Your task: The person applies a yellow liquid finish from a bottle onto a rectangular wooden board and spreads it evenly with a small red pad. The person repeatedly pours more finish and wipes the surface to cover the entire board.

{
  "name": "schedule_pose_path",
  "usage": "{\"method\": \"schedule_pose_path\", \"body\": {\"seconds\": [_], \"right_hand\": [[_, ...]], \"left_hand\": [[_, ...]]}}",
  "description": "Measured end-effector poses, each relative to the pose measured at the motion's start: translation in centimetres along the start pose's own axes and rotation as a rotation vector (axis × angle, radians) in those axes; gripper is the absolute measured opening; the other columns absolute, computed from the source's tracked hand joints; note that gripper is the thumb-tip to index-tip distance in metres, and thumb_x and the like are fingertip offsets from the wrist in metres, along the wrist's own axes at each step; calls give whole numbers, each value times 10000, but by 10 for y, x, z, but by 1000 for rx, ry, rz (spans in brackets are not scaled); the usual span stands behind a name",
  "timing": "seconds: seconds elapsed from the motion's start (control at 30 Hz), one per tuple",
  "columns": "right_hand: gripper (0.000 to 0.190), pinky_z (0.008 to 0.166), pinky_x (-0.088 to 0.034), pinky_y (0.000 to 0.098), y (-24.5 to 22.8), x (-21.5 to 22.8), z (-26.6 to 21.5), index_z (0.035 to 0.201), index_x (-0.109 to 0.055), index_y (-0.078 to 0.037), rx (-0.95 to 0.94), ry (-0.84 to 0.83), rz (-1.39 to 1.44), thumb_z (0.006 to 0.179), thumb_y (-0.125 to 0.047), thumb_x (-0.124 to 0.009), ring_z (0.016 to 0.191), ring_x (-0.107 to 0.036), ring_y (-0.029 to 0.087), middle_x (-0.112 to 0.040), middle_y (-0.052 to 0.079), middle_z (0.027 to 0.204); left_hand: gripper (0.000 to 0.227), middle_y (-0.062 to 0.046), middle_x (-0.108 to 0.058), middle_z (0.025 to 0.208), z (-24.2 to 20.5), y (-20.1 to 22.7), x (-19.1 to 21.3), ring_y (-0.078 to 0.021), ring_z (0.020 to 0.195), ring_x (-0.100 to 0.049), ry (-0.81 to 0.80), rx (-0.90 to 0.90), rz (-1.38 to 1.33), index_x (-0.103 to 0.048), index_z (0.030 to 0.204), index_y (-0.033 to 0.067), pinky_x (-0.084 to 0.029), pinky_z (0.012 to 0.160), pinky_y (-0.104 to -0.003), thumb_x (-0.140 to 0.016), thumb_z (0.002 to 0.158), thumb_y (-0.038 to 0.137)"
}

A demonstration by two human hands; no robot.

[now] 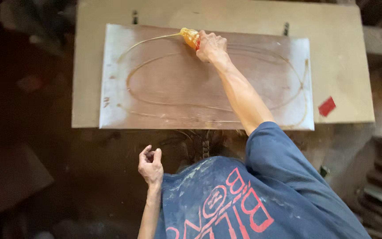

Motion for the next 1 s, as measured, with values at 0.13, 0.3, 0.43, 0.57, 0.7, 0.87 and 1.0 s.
{"method": "schedule_pose_path", "body": {"seconds": [0.13,0.3,0.43,0.57,0.7,0.87,1.0], "right_hand": [[491,893,-539,541,91,4,-42,1315,-550,-138,-143,52,117,840,-175,-667,1055,-689,420,-713,211,1120],[759,941,-534,485,206,10,-121,1408,-508,-244,-298,182,482,711,-300,-806,1113,-670,368,-710,138,1200],[775,948,-532,485,293,20,-170,1440,-500,-252,-365,231,440,723,-306,-790,1124,-664,371,-706,130,1234],[785,949,-526,503,370,24,-195,1459,-487,-251,-396,180,334,732,-318,-776,1118,-668,378,-702,155,1212],[682,935,-522,537,414,20,-218,1430,-510,-255,-385,40,263,795,-348,-739,1115,-659,395,-709,158,1187],[570,911,-538,544,437,7,-253,1455,-520,-301,-222,-70,116,911,-386,-666,1090,-667,405,-702,194,1144],[669,882,-550,528,452,11,-266,1450,-506,-246,-46,-54,194,830,-331,-743,1049,-682,369,-707,158,1140]], "left_hand": [[363,-11,-674,872,5,17,-30,-86,783,-612,-107,-86,-42,-672,1205,6,-530,737,-252,-785,902,171],[354,-12,-655,852,-2,45,-74,-83,759,-584,-206,-142,-4,-679,1207,4,-511,706,-250,-790,908,158],[341,-6,-674,871,-25,77,-118,-83,779,-605,-256,-213,36,-674,1203,8,-520,728,-247,-785,916,155],[332,-24,-667,896,-64,101,-179,-104,788,-599,-295,-295,108,-697,1213,25,-525,731,-268,-796,924,156],[344,-17,-678,884,-120,113,-245,-98,785,-625,-343,-259,84,-698,1213,45,-546,721,-264,-790,906,170],[339,6,-679,850,-175,125,-307,-76,758,-621,-350,-247,6,-690,1209,40,-541,707,-238,-796,906,148],[326,-1,-662,840,-198,128,-332,-73,743,-604,-302,-238,-18,-692,1204,33,-533,688,-235,-800,913,128]]}}
Point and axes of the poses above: each hand's wrist, its own z-axis towards the middle knuckle, its own x-axis out of the back of the hand, y = z × x, the point moved 10 cm from there along z, towards the middle knuckle
